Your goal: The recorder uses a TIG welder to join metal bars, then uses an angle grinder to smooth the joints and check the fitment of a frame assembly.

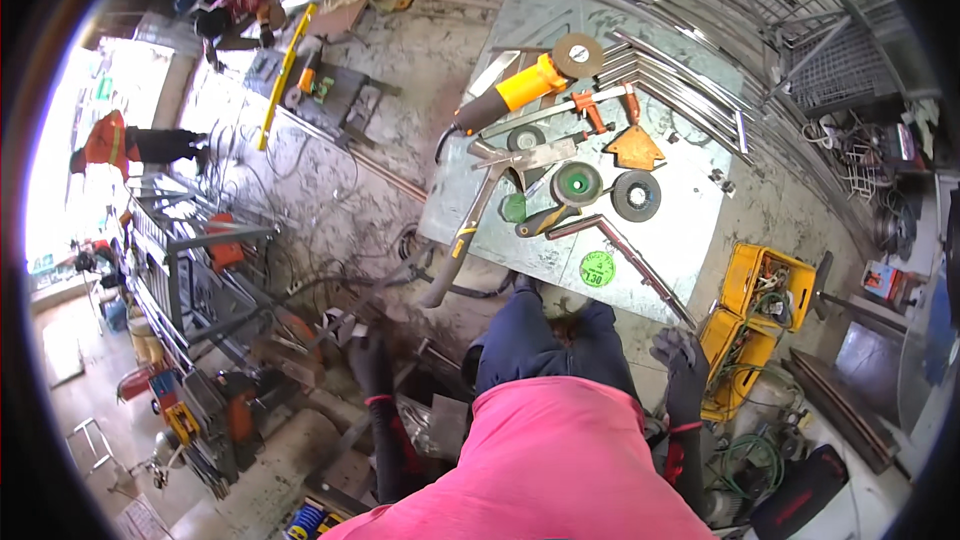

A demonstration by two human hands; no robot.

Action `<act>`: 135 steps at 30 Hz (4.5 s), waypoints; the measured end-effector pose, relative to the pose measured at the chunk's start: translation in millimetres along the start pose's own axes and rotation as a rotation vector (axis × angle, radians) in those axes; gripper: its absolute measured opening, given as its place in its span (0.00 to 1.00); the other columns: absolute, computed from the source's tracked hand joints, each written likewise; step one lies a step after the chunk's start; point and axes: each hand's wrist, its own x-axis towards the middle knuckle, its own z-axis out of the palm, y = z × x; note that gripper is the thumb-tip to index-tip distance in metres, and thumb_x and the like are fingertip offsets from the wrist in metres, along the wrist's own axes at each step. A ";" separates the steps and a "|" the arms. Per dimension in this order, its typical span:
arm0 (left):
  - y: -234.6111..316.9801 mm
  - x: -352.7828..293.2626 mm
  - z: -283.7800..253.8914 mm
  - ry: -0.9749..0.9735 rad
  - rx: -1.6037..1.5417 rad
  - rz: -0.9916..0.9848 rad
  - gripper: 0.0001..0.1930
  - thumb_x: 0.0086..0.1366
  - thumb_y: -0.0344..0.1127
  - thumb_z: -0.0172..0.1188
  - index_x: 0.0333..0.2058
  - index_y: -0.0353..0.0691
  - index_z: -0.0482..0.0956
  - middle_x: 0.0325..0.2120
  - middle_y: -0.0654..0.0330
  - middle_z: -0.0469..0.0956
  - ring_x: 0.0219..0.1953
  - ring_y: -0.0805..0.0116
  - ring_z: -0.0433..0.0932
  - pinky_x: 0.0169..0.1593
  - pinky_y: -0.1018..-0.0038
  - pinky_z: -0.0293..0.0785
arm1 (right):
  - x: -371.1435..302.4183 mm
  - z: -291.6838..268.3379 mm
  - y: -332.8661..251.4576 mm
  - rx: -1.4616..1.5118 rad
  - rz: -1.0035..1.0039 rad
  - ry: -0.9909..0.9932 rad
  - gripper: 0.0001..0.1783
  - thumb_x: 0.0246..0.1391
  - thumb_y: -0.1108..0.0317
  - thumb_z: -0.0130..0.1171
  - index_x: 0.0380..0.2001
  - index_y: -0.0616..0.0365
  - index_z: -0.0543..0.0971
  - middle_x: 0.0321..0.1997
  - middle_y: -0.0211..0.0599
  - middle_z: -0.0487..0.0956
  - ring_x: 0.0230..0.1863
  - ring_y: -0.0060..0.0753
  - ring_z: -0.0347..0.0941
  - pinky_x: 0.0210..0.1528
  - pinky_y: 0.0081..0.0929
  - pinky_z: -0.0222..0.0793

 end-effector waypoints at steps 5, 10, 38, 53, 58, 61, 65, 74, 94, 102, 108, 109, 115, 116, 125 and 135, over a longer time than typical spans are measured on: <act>228.0 88.0 52.9 0.087 0.378 0.749 0.37 0.73 0.36 0.71 0.75 0.29 0.68 0.71 0.40 0.75 0.74 0.51 0.72 0.77 0.58 0.66 | 8.5 34.3 -16.8 -0.183 -0.076 -0.068 0.17 0.76 0.73 0.50 0.60 0.67 0.80 0.53 0.42 0.87 0.43 0.32 0.86 0.43 0.29 0.82; 352.3 134.0 246.1 -0.200 0.399 1.137 0.39 0.53 0.46 0.80 0.62 0.37 0.80 0.59 0.45 0.81 0.60 0.40 0.81 0.63 0.51 0.79 | -23.6 43.6 -26.7 -0.286 -0.153 -0.067 0.16 0.77 0.68 0.51 0.57 0.63 0.83 0.50 0.36 0.89 0.35 0.25 0.84 0.40 0.25 0.79; 190.8 4.0 -7.2 -0.536 -0.360 0.035 0.20 0.66 0.37 0.68 0.53 0.31 0.81 0.38 0.58 0.85 0.33 0.70 0.84 0.39 0.72 0.82 | 9.4 48.0 -29.9 0.233 -0.222 -0.212 0.23 0.75 0.54 0.63 0.57 0.66 0.81 0.52 0.48 0.86 0.49 0.44 0.88 0.52 0.44 0.86; 206.8 -135.7 157.5 -0.744 -0.265 0.329 0.36 0.69 0.40 0.73 0.69 0.30 0.72 0.47 0.61 0.84 0.43 0.73 0.84 0.47 0.72 0.82 | 32.0 207.4 -46.9 -0.148 -0.016 -0.874 0.24 0.75 0.50 0.64 0.55 0.62 0.84 0.51 0.27 0.84 0.49 0.17 0.77 0.54 0.27 0.75; 216.3 -154.0 169.3 -0.841 0.305 0.500 0.43 0.62 0.40 0.76 0.71 0.28 0.68 0.51 0.38 0.84 0.53 0.48 0.87 0.56 0.62 0.82 | 57.5 169.8 -14.9 0.208 -0.086 -0.561 0.19 0.77 0.51 0.60 0.50 0.58 0.83 0.45 0.29 0.83 0.48 0.24 0.79 0.54 0.31 0.78; 177.3 -160.4 175.1 -0.821 0.261 0.614 0.42 0.62 0.39 0.74 0.71 0.30 0.69 0.52 0.37 0.84 0.55 0.43 0.86 0.57 0.60 0.81 | 77.2 145.9 -8.9 0.440 0.042 -0.426 0.22 0.73 0.47 0.64 0.55 0.54 0.79 0.47 0.29 0.81 0.48 0.28 0.81 0.55 0.35 0.80; 163.2 -161.1 218.7 -0.910 0.129 0.645 0.36 0.62 0.40 0.73 0.66 0.31 0.75 0.49 0.38 0.85 0.53 0.45 0.87 0.55 0.58 0.81 | 111.4 99.6 17.4 0.272 -0.153 -0.327 0.25 0.71 0.46 0.66 0.58 0.52 0.76 0.50 0.30 0.81 0.48 0.31 0.81 0.57 0.39 0.81; 175.9 -161.6 225.3 -0.961 0.354 0.649 0.28 0.62 0.47 0.75 0.50 0.29 0.80 0.41 0.38 0.87 0.45 0.39 0.88 0.49 0.52 0.82 | 108.6 86.4 1.3 0.516 0.121 -0.324 0.25 0.70 0.45 0.66 0.56 0.53 0.80 0.49 0.33 0.83 0.51 0.35 0.82 0.57 0.41 0.81; 192.2 -143.2 222.5 -0.663 0.509 0.607 0.34 0.56 0.51 0.77 0.54 0.32 0.81 0.47 0.40 0.86 0.50 0.40 0.86 0.53 0.52 0.82 | 74.2 124.7 -8.8 -0.172 0.052 -0.390 0.25 0.64 0.48 0.73 0.46 0.61 0.88 0.39 0.29 0.86 0.32 0.19 0.79 0.35 0.26 0.75; 205.3 -120.9 265.1 -0.780 0.345 0.654 0.38 0.52 0.51 0.81 0.57 0.34 0.79 0.42 0.42 0.87 0.47 0.41 0.87 0.50 0.53 0.83 | 89.6 115.3 -4.5 -0.518 -0.251 -0.497 0.32 0.61 0.41 0.74 0.50 0.61 0.87 0.42 0.38 0.90 0.43 0.35 0.86 0.47 0.37 0.80; 188.5 -98.7 274.2 -0.763 0.290 0.569 0.28 0.52 0.47 0.79 0.46 0.36 0.84 0.39 0.43 0.88 0.44 0.42 0.88 0.48 0.54 0.83 | 89.9 89.0 -16.3 -0.586 -0.141 -0.644 0.24 0.68 0.51 0.69 0.54 0.61 0.85 0.42 0.34 0.90 0.37 0.27 0.82 0.43 0.34 0.78; 187.4 -93.0 274.0 -0.737 0.352 0.589 0.27 0.52 0.47 0.79 0.45 0.35 0.83 0.38 0.42 0.88 0.43 0.41 0.88 0.48 0.54 0.83 | 85.5 74.0 -16.5 -0.468 -0.085 -0.625 0.23 0.70 0.55 0.66 0.56 0.62 0.83 0.43 0.34 0.89 0.37 0.24 0.81 0.42 0.30 0.78; 191.2 -65.5 256.0 -0.640 0.588 0.659 0.26 0.50 0.49 0.77 0.42 0.36 0.83 0.35 0.42 0.87 0.41 0.39 0.88 0.46 0.51 0.82 | 39.0 7.9 -53.3 -0.285 -0.075 -0.367 0.30 0.77 0.72 0.49 0.79 0.56 0.67 0.49 0.41 0.87 0.28 0.18 0.72 0.33 0.21 0.74; 193.8 -63.6 257.8 -0.654 0.634 0.667 0.26 0.50 0.50 0.76 0.42 0.37 0.84 0.36 0.42 0.88 0.42 0.39 0.88 0.47 0.51 0.82 | 34.2 3.1 -59.4 -0.259 -0.116 -0.321 0.30 0.78 0.72 0.49 0.80 0.56 0.65 0.49 0.41 0.87 0.29 0.19 0.74 0.35 0.21 0.75; 194.0 -51.5 268.2 -0.719 0.758 0.751 0.27 0.50 0.50 0.75 0.45 0.38 0.85 0.37 0.44 0.88 0.43 0.42 0.88 0.49 0.50 0.83 | 62.3 1.5 -72.1 -0.297 -0.073 -0.173 0.18 0.78 0.69 0.54 0.65 0.63 0.80 0.45 0.37 0.87 0.37 0.22 0.83 0.42 0.22 0.79; 197.9 -48.4 268.0 -0.762 0.767 0.771 0.26 0.51 0.51 0.74 0.43 0.39 0.84 0.36 0.45 0.88 0.43 0.41 0.87 0.47 0.49 0.82 | 85.3 30.6 -71.0 -0.703 -0.303 -0.124 0.15 0.67 0.72 0.64 0.54 0.60 0.87 0.43 0.40 0.90 0.38 0.26 0.85 0.45 0.27 0.80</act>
